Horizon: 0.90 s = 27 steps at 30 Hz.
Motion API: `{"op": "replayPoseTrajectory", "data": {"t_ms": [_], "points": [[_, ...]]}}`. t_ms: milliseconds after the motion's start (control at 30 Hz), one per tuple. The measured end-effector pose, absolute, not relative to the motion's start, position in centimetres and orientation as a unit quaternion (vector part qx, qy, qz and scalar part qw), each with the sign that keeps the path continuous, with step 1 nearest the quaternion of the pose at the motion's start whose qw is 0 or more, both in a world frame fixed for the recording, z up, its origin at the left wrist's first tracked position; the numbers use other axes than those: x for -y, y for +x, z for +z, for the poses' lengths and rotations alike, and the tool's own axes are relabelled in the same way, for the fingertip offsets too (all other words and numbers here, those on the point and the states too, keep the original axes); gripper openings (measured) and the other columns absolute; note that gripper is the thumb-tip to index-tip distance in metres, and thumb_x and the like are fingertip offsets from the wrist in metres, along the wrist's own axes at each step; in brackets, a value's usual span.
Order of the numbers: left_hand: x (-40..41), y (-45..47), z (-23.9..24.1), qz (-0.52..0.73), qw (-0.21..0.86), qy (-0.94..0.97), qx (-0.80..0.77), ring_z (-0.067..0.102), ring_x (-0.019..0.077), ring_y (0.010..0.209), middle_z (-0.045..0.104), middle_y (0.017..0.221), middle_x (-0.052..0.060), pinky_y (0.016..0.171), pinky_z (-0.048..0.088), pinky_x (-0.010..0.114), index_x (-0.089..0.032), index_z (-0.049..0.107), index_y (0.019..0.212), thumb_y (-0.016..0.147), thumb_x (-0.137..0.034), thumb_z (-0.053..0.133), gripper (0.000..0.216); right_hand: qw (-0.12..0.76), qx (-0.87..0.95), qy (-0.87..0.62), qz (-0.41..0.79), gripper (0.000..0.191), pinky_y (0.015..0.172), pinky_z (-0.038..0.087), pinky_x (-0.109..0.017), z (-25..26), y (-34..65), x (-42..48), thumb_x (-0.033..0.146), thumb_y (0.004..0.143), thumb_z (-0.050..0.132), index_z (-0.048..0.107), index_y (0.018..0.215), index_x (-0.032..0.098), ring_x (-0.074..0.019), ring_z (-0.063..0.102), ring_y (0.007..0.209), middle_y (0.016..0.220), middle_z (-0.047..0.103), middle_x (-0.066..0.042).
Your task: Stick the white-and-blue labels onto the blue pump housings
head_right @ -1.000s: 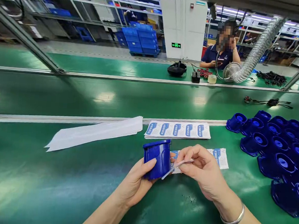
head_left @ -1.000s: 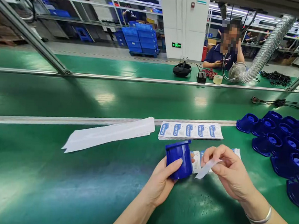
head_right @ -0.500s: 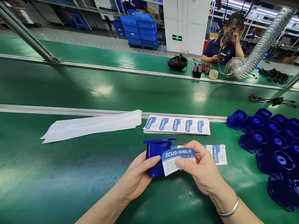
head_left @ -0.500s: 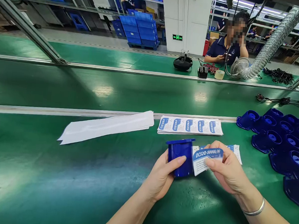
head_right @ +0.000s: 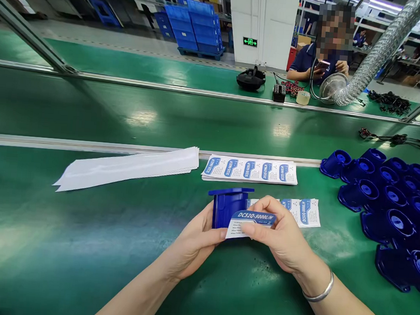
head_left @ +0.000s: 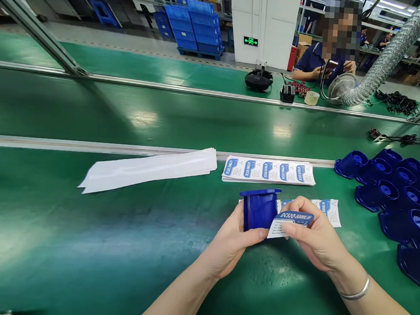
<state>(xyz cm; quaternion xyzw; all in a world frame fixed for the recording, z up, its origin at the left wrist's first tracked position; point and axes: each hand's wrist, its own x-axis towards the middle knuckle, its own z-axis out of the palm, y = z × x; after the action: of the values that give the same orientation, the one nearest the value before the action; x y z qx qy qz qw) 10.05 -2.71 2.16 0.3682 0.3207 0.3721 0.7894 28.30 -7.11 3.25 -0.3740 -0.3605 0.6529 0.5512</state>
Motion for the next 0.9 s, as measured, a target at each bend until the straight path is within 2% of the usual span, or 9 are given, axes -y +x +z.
{"op": "replayPoseTrajectory", "data": {"t_ms": [200, 333, 633, 767, 900], "points": [[2.7, 10.1, 2.2, 0.372, 0.794, 0.362, -0.318, 0.053, 0.0375, 0.131, 0.065, 0.134, 0.012, 0.108, 0.043, 0.048, -0.02, 0.062, 0.13, 0.082, -0.035, 0.078, 0.053, 0.554, 0.317, -0.418, 0.647, 0.035, 0.068, 0.044, -0.021, 2.9, 28.0, 7.1, 0.025, 0.073, 0.092, 0.06, 0.087, 0.021, -0.0095, 0.053, 0.068, 0.075, 0.061, 0.005], [3.1, 10.5, 2.0, 0.389, 0.784, 0.364, -0.317, 0.05, 0.0364, 0.134, 0.062, 0.14, 0.01, 0.108, 0.044, 0.047, -0.023, 0.057, 0.138, 0.086, -0.04, 0.073, 0.057, 0.553, 0.315, -0.441, 0.633, 0.034, 0.064, 0.042, -0.021, 3.0, 27.8, 7.1, 0.029, 0.072, 0.092, 0.062, 0.085, 0.02, -0.0094, 0.051, 0.065, 0.071, 0.06, 0.005], [3.3, 10.6, 1.4, 0.4, 0.76, 0.395, -0.327, 0.043, 0.0342, 0.141, 0.054, 0.149, 0.008, 0.118, 0.033, 0.044, -0.025, 0.05, 0.146, 0.087, -0.039, 0.072, 0.065, 0.559, 0.284, -0.455, 0.633, 0.039, 0.066, 0.045, -0.024, 3.0, 27.5, 6.9, 0.031, 0.064, 0.095, 0.063, 0.084, 0.02, -0.0108, 0.052, 0.065, 0.073, 0.06, 0.005], [3.3, 10.6, 0.9, 0.395, 0.758, 0.396, -0.336, 0.038, 0.0337, 0.145, 0.05, 0.154, 0.006, 0.12, 0.029, 0.044, -0.025, 0.048, 0.148, 0.088, -0.039, 0.07, 0.066, 0.553, 0.285, -0.456, 0.637, 0.044, 0.062, 0.042, -0.023, 3.2, 27.5, 6.7, 0.036, 0.061, 0.096, 0.061, 0.08, 0.019, -0.0099, 0.05, 0.063, 0.069, 0.059, 0.005], [3.4, 10.7, 0.8, 0.397, 0.764, 0.378, -0.341, 0.037, 0.0338, 0.145, 0.048, 0.155, 0.007, 0.12, 0.03, 0.044, -0.024, 0.048, 0.148, 0.088, -0.038, 0.07, 0.065, 0.552, 0.277, -0.453, 0.643, 0.049, 0.061, 0.041, -0.023, 3.3, 27.4, 6.5, 0.041, 0.055, 0.098, 0.061, 0.079, 0.018, -0.0099, 0.05, 0.063, 0.07, 0.06, 0.004]]}}
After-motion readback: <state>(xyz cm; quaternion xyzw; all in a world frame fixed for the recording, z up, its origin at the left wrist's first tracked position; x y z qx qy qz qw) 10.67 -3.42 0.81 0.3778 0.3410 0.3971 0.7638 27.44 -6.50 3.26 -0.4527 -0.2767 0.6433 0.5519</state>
